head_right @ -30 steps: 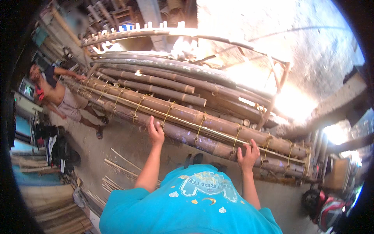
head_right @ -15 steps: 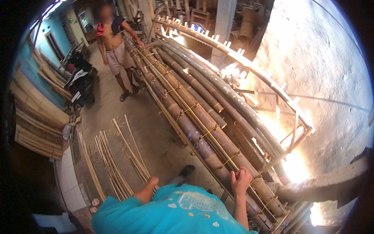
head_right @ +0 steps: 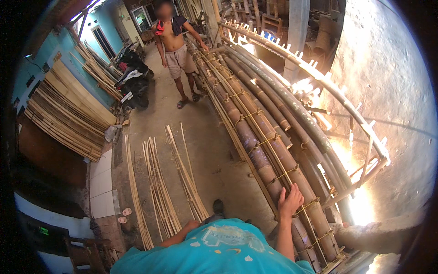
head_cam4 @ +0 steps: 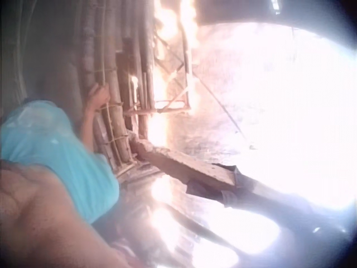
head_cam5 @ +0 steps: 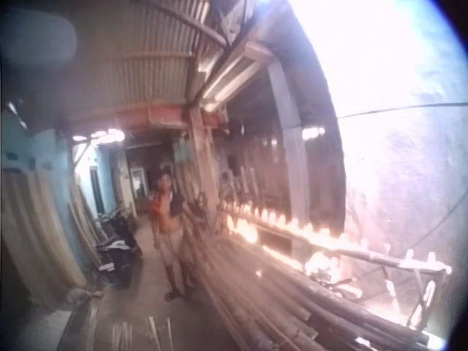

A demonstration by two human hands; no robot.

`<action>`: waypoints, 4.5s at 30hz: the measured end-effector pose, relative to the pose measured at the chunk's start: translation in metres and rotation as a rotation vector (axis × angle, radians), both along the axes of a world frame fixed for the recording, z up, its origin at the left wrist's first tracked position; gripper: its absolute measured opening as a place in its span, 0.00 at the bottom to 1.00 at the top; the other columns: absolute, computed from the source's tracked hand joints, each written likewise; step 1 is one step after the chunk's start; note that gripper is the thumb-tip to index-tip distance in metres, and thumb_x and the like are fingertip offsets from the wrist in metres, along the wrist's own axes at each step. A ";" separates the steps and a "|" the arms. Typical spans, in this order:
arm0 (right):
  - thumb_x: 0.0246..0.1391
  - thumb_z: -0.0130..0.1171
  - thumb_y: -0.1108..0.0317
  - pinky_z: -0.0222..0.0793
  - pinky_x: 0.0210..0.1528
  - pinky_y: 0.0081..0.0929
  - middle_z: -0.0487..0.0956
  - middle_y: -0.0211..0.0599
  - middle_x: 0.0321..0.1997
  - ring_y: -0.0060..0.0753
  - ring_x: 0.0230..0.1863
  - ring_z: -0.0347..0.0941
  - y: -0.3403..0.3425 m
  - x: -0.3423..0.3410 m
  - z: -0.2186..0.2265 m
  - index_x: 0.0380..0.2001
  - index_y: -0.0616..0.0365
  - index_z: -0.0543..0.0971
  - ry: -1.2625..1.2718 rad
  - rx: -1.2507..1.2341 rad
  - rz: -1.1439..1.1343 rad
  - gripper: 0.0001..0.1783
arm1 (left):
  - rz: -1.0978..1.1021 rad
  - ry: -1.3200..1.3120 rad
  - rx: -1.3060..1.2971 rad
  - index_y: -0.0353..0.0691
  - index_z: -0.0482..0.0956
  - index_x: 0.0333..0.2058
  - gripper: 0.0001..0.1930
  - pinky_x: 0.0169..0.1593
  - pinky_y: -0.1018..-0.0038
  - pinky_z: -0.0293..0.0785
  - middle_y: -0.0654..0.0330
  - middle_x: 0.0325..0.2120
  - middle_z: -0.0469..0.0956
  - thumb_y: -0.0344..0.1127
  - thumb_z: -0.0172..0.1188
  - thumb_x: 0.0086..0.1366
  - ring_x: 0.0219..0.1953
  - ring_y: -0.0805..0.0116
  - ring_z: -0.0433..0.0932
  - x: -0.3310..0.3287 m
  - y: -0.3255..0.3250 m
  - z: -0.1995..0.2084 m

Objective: The person selects thin bamboo strips from the floor and places them onto a curved bamboo frame. They then use yellow string to tie the strips to the frame, securing them in place. Another person is visible nearby, occasionally interacting with the materials.

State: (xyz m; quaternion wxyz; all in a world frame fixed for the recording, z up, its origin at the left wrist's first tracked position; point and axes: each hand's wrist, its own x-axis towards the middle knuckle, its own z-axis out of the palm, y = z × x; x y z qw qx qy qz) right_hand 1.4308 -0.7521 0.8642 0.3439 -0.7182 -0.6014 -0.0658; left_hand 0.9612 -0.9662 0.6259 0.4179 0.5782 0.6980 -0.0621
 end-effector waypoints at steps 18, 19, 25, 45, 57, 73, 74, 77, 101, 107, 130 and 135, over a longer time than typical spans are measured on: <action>0.55 0.61 0.60 0.55 0.61 0.38 0.76 0.37 0.56 0.39 0.56 0.70 -0.006 0.004 -0.001 0.51 0.53 0.77 -0.031 -0.031 0.012 0.20 | -0.067 -0.178 -0.226 0.41 0.84 0.40 0.14 0.27 0.61 0.74 0.53 0.28 0.82 0.34 0.51 0.59 0.27 0.61 0.80 0.044 0.046 0.016; 0.55 0.61 0.60 0.55 0.61 0.38 0.76 0.37 0.56 0.39 0.56 0.70 -0.006 0.005 -0.003 0.51 0.53 0.77 -0.038 -0.028 0.010 0.20 | -0.025 -0.207 -0.203 0.41 0.84 0.41 0.15 0.28 0.61 0.74 0.53 0.29 0.83 0.35 0.52 0.59 0.28 0.60 0.80 0.052 0.048 0.024; 0.55 0.60 0.62 0.55 0.60 0.39 0.76 0.37 0.55 0.39 0.57 0.70 -0.008 0.000 0.005 0.51 0.53 0.77 -0.028 -0.037 0.030 0.20 | -0.063 -0.129 -0.258 0.42 0.84 0.38 0.15 0.29 0.62 0.77 0.53 0.30 0.82 0.36 0.53 0.56 0.31 0.60 0.82 0.045 0.050 0.037; 0.57 0.58 0.59 0.56 0.61 0.43 0.75 0.35 0.56 0.41 0.57 0.69 -0.009 -0.006 0.004 0.49 0.51 0.79 -0.118 -0.115 0.024 0.18 | -0.204 -0.066 -0.310 0.38 0.84 0.35 0.15 0.31 0.61 0.80 0.53 0.28 0.82 0.39 0.53 0.57 0.30 0.57 0.82 0.030 0.018 -0.002; 0.57 0.57 0.56 0.57 0.60 0.46 0.73 0.36 0.57 0.43 0.57 0.68 -0.007 -0.003 -0.005 0.46 0.49 0.81 -0.195 -0.204 -0.028 0.17 | 0.342 -0.431 -0.480 0.43 0.69 0.51 0.22 0.21 0.64 0.62 0.53 0.29 0.73 0.35 0.52 0.56 0.24 0.61 0.72 0.052 0.032 0.057; 0.58 0.53 0.53 0.57 0.61 0.50 0.70 0.40 0.60 0.47 0.60 0.65 0.002 -0.018 0.006 0.41 0.46 0.85 -0.226 -0.414 -0.100 0.16 | 0.533 -0.422 -0.537 0.44 0.74 0.25 0.13 0.19 0.67 0.59 0.64 0.18 0.68 0.45 0.56 0.63 0.15 0.70 0.62 0.025 0.013 -0.025; 0.59 0.53 0.53 0.56 0.61 0.50 0.70 0.41 0.60 0.47 0.60 0.65 0.003 -0.019 0.006 0.41 0.46 0.85 -0.223 -0.416 -0.118 0.16 | 0.495 -0.398 -0.528 0.44 0.74 0.25 0.13 0.19 0.67 0.58 0.64 0.18 0.68 0.45 0.56 0.63 0.14 0.70 0.62 0.023 0.011 -0.029; 0.59 0.52 0.53 0.55 0.62 0.51 0.70 0.42 0.60 0.47 0.60 0.65 0.001 -0.018 0.003 0.41 0.46 0.85 -0.222 -0.401 -0.148 0.17 | 0.521 -0.380 -0.544 0.45 0.74 0.24 0.13 0.19 0.67 0.58 0.65 0.17 0.67 0.45 0.56 0.63 0.14 0.70 0.62 0.023 0.012 -0.027; 0.57 0.56 0.56 0.58 0.57 0.47 0.74 0.39 0.55 0.44 0.55 0.68 -0.001 -0.019 0.003 0.46 0.44 0.82 -0.237 -0.240 -0.102 0.16 | 0.583 -0.496 -0.532 0.41 0.73 0.22 0.06 0.16 0.69 0.58 0.61 0.17 0.68 0.33 0.49 0.56 0.13 0.69 0.63 0.019 0.005 -0.007; 0.56 0.57 0.57 0.58 0.57 0.46 0.74 0.39 0.54 0.45 0.54 0.68 -0.001 -0.020 0.002 0.46 0.44 0.82 -0.222 -0.228 -0.093 0.16 | 0.592 -0.452 -0.533 0.44 0.78 0.28 0.07 0.16 0.69 0.60 0.64 0.20 0.70 0.39 0.56 0.59 0.17 0.70 0.65 0.019 -0.008 -0.025; 0.49 0.61 0.59 0.56 0.57 0.43 0.75 0.42 0.48 0.45 0.53 0.67 -0.005 -0.012 -0.002 0.31 0.48 0.86 -0.125 -0.069 -0.076 0.09 | -1.192 -1.968 0.214 0.22 0.60 0.62 0.37 0.36 0.61 0.70 0.44 0.37 0.77 0.41 0.63 0.63 0.33 0.56 0.76 0.135 0.136 0.599; 0.49 0.61 0.60 0.55 0.57 0.44 0.75 0.42 0.48 0.45 0.53 0.67 -0.006 -0.013 0.000 0.31 0.48 0.86 -0.110 -0.049 -0.075 0.10 | -1.232 -2.166 0.273 0.14 0.49 0.64 0.49 0.31 0.62 0.67 0.39 0.35 0.75 0.39 0.70 0.57 0.30 0.57 0.75 0.153 0.131 0.608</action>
